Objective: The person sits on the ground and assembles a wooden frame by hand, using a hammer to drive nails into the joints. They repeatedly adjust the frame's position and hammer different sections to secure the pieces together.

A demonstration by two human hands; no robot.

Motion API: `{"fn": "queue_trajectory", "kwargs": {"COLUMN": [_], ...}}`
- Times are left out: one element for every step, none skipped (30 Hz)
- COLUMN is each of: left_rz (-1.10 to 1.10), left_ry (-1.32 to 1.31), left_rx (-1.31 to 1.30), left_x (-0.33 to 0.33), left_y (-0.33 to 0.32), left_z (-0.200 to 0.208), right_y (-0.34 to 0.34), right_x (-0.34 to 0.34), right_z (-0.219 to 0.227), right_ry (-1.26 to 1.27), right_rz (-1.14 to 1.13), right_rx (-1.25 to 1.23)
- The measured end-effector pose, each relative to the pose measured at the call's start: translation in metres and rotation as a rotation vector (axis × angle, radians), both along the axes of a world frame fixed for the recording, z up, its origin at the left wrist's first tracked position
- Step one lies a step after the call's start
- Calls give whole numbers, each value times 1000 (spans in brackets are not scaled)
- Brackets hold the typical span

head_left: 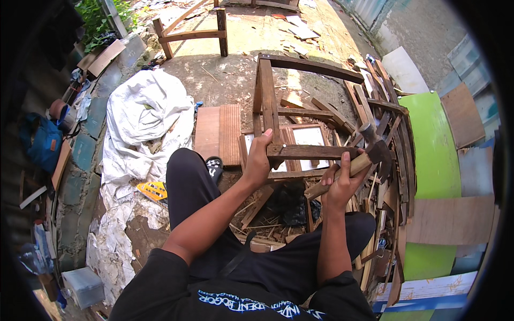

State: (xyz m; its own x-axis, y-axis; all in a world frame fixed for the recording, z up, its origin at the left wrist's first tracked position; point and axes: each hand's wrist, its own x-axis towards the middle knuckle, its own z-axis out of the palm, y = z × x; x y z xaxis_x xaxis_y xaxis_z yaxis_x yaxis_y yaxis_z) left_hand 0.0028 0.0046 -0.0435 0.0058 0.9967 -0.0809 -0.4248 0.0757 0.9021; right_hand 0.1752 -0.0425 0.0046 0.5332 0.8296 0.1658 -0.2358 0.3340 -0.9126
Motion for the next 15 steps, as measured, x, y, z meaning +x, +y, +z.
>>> {"fn": "queue_trajectory", "kwargs": {"left_rz": [-7, -15, -22, -30, -38, -46, -67, -88, -109, -133, -157, -181, -194, -206, -219], "left_ry": [-10, -19, -29, -22, -15, -8, -1, 6, 13, 13, 12, 12, 0, -12, -24], "left_rx": [-6, -13, -19, -38, -57, -75, -59, -42, -26, -28, -30, -33, -37, -41, -45], "left_x": [1, 1, 1, 2, 2, 1, 0, -1, -2, -3, -4, -5, -5, -5, -5], "left_y": [0, 0, -1, -1, -1, -1, 0, 2, 3, 3, 2, 1, 1, 1, 1], "left_z": [0, 1, 2, 3, 5, 5, 2, -4, -7, -6, -4, -2, 1, 3, 4], "right_y": [0, 0, 1, 1, 1, 0, 1, 1, 1, 1, 1, 0, 0, 0, 0], "right_x": [0, 0, 0, 0, 1, 1, 1, 2, 2, 1, 1, 1, 1, 1, 0], "right_z": [0, 0, 0, 1, 1, 0, 0, -1, -2, -1, 0, 1, 1, 0, 0], "right_ry": [2, 4, 6, 7, 7, 8, 4, 1, -2, -3, -4, -6, -9, -12, -15], "right_rz": [-4, -8, -12, -10, -8, -6, -5, -3, -1, -3, -5, -6, -8, -10, -12], "right_rx": [-3, -6, -9, -5, 0, 4, 4, 3, 3, 4, 6, 7, 8, 8, 8]}}
